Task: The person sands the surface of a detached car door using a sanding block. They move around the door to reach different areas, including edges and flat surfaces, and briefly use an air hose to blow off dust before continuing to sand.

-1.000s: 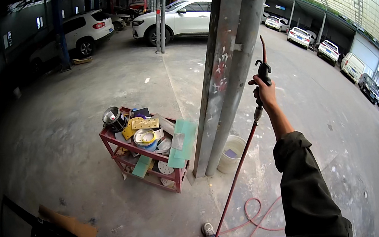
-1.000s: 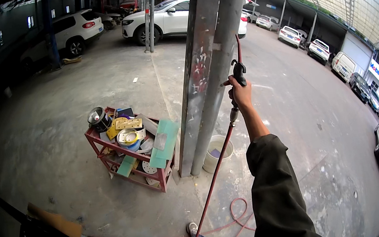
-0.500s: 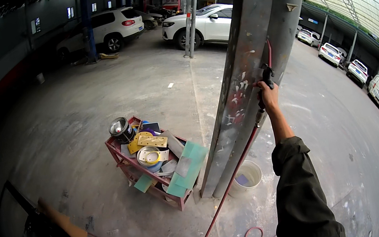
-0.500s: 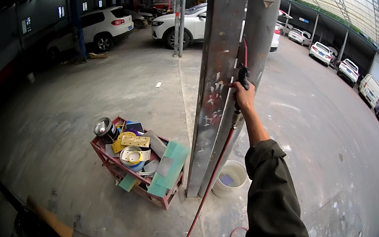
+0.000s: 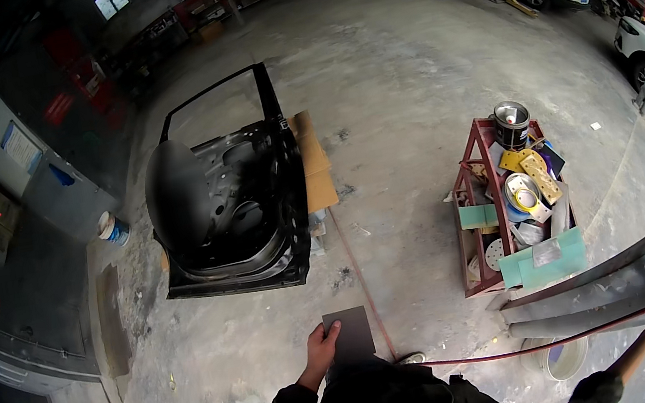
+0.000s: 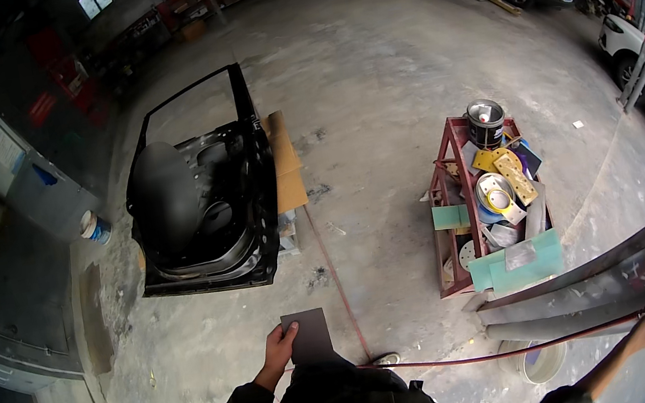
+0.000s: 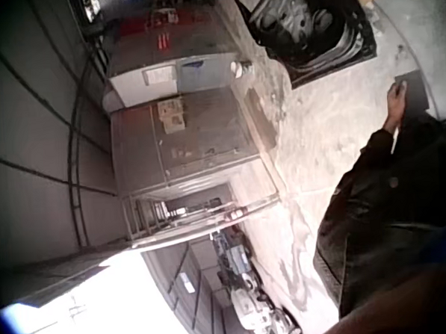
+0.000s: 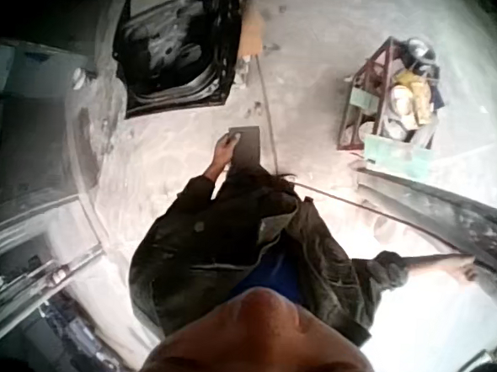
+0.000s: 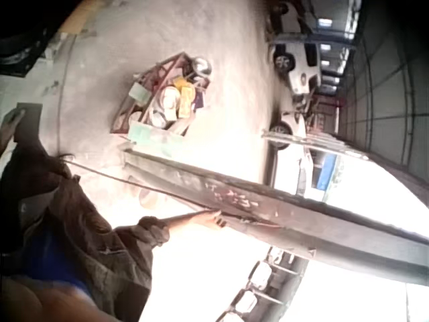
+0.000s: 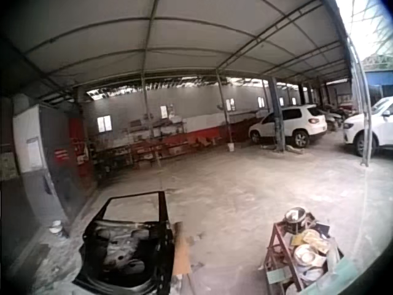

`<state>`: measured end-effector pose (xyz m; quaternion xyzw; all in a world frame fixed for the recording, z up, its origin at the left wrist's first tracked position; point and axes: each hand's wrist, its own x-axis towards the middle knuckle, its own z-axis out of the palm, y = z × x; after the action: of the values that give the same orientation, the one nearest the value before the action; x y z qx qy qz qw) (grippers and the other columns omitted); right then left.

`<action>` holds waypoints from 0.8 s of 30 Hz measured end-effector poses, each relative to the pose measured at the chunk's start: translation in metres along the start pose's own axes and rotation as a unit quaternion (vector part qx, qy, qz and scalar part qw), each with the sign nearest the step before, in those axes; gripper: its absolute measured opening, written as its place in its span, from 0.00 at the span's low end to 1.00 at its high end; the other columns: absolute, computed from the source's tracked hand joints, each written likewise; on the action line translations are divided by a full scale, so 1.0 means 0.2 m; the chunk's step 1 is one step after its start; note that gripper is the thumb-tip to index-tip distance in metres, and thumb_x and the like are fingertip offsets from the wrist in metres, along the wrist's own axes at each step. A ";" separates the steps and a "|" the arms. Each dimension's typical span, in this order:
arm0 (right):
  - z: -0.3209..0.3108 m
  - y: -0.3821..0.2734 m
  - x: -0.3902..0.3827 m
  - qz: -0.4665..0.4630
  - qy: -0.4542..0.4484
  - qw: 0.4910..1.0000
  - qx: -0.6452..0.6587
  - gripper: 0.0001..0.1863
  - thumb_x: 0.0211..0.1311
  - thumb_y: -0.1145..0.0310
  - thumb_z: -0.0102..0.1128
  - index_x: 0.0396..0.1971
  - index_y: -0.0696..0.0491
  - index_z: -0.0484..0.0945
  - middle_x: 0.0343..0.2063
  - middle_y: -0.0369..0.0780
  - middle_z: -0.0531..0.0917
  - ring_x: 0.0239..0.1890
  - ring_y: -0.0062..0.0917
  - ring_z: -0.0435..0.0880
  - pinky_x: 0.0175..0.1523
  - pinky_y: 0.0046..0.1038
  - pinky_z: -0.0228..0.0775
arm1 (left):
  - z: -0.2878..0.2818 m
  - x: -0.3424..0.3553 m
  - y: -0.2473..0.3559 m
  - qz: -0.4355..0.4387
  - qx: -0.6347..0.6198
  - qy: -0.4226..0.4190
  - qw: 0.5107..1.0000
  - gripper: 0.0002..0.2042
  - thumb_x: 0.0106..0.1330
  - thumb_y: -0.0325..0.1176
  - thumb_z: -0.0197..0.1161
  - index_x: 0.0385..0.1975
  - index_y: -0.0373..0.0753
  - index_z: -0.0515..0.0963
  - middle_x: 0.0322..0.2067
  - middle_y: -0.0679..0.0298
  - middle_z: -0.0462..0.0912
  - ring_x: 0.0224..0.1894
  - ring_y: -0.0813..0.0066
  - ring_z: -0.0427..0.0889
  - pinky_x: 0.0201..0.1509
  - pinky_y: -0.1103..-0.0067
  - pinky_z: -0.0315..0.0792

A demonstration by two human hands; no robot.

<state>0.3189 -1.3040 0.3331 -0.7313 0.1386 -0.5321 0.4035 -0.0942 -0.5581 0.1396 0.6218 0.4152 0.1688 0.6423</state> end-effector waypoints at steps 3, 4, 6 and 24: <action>0.12 -0.48 -0.63 -0.007 0.051 0.999 0.011 0.24 0.71 0.65 0.67 0.59 0.65 0.77 0.53 0.48 0.85 0.53 0.36 0.83 0.60 0.35 0.76 | -0.05 -0.06 0.08 0.001 -0.007 0.004 1.000 0.15 0.76 0.41 0.65 0.43 0.32 0.82 0.34 0.67 0.86 0.36 0.85 0.79 0.41 0.81 0.75; 0.12 -0.40 -0.78 -0.035 -0.017 0.999 0.030 0.21 0.71 0.67 0.66 0.58 0.64 0.77 0.53 0.47 0.84 0.53 0.34 0.83 0.59 0.35 0.76 | -0.01 -0.05 0.12 -0.003 -0.032 -0.010 0.999 0.15 0.76 0.40 0.65 0.44 0.32 0.83 0.35 0.67 0.86 0.37 0.84 0.80 0.43 0.81 0.75; 0.23 -0.36 -1.21 -0.027 -0.199 0.973 0.111 0.14 0.72 0.72 0.63 0.54 0.59 0.78 0.51 0.43 0.82 0.50 0.29 0.81 0.58 0.33 0.76 | 0.03 -0.03 0.18 -0.031 -0.060 -0.040 0.997 0.15 0.75 0.39 0.65 0.48 0.31 0.82 0.39 0.65 0.87 0.41 0.82 0.83 0.47 0.80 0.77; 0.08 -1.79 -2.97 0.457 -0.781 0.355 0.235 0.29 0.59 0.72 0.76 0.60 0.59 0.77 0.51 0.39 0.85 0.52 0.23 0.83 0.58 0.26 0.75 | -0.19 0.15 0.48 0.109 0.150 -0.264 0.946 0.22 0.74 0.50 0.65 0.32 0.32 0.77 0.24 0.49 0.81 0.25 0.67 0.80 0.32 0.69 0.72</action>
<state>0.0175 -0.6934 0.1987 -0.5174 -0.0562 0.5338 0.6665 -0.0755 -0.4950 0.2238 0.7747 0.1805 0.0035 0.6060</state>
